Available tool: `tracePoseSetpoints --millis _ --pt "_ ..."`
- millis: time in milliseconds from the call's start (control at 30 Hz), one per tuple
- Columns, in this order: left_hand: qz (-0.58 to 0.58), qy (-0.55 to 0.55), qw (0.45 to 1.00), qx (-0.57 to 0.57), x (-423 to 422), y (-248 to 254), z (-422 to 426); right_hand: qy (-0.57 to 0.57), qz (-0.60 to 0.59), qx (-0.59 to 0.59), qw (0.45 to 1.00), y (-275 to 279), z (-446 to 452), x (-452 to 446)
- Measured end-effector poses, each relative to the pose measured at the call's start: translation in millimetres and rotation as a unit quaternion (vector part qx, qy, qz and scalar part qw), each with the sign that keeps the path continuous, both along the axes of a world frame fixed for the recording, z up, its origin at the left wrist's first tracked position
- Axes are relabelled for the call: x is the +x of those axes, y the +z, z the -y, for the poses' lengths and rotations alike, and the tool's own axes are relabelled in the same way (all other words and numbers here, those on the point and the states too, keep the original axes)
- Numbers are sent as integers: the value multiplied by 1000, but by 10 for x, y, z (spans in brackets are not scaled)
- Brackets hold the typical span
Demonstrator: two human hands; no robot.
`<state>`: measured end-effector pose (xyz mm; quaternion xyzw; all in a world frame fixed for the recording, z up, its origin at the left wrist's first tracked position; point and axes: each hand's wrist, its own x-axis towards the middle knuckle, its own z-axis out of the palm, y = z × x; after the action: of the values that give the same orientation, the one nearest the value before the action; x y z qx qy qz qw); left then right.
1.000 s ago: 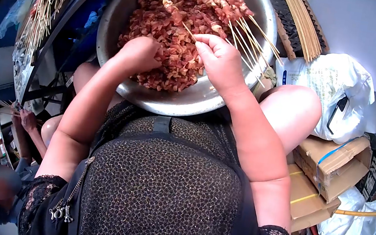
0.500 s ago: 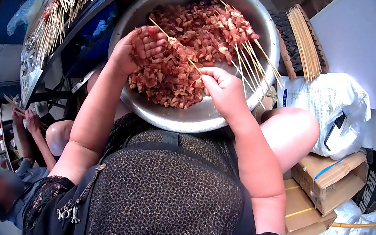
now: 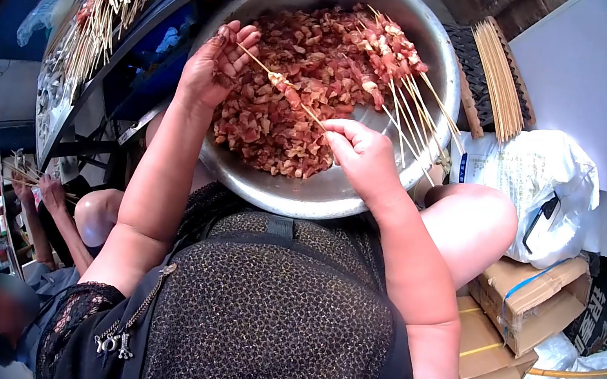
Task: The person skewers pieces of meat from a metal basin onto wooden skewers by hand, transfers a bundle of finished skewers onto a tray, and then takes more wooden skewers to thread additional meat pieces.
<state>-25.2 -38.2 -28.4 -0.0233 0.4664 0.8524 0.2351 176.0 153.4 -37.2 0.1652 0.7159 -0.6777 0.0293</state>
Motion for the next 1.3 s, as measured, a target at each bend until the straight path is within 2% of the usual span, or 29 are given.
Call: tracePoseSetpoints --millis 400,500,767,867,933,1000,1033,1067,1100,1133,1167,1200,1267,1300 --pt "28 -10 999 34 118 65 -29 -4 -31 12 999 -56 9 -7" --pt "27 -30 998 40 180 95 -58 -3 -50 47 998 -41 21 -21" --pt "21 -81 996 26 355 137 -205 -15 -31 -57 998 -40 64 -59" --pt "12 -114 993 33 454 63 -276 -24 -47 -53 997 -46 46 -60" --pt "10 -138 990 6 510 119 -307 -28 -52 -48 997 -20 28 -51" --pt "-8 -183 981 -64 437 193 -301 -41 -67 -43 996 -36 -16 -61" --pt "-4 -168 979 -113 386 217 -297 -47 -70 -42 996 -32 -38 -67" --pt "-36 -170 972 -160 338 232 -269 -53 -73 -40 995 -22 -55 -73" --pt "-125 -175 944 -249 271 189 -235 -67 -84 -35 994 -12 -62 -77" --pt "-213 -177 901 -335 190 125 -195 -69 -83 -36 994 5 -64 -78" --pt "-297 -175 832 -435 112 59 -138 -81 -87 -40 992 23 -65 -83" --pt "-297 -177 831 -435 106 79 -114 -94 -91 -43 990 28 -71 -87" --pt "-358 -233 706 -565 143 103 -73 -101 -100 -50 989 1 -87 -90" --pt "-372 -222 706 -560 222 144 -70 -110 -97 -59 987 22 -90 -91"
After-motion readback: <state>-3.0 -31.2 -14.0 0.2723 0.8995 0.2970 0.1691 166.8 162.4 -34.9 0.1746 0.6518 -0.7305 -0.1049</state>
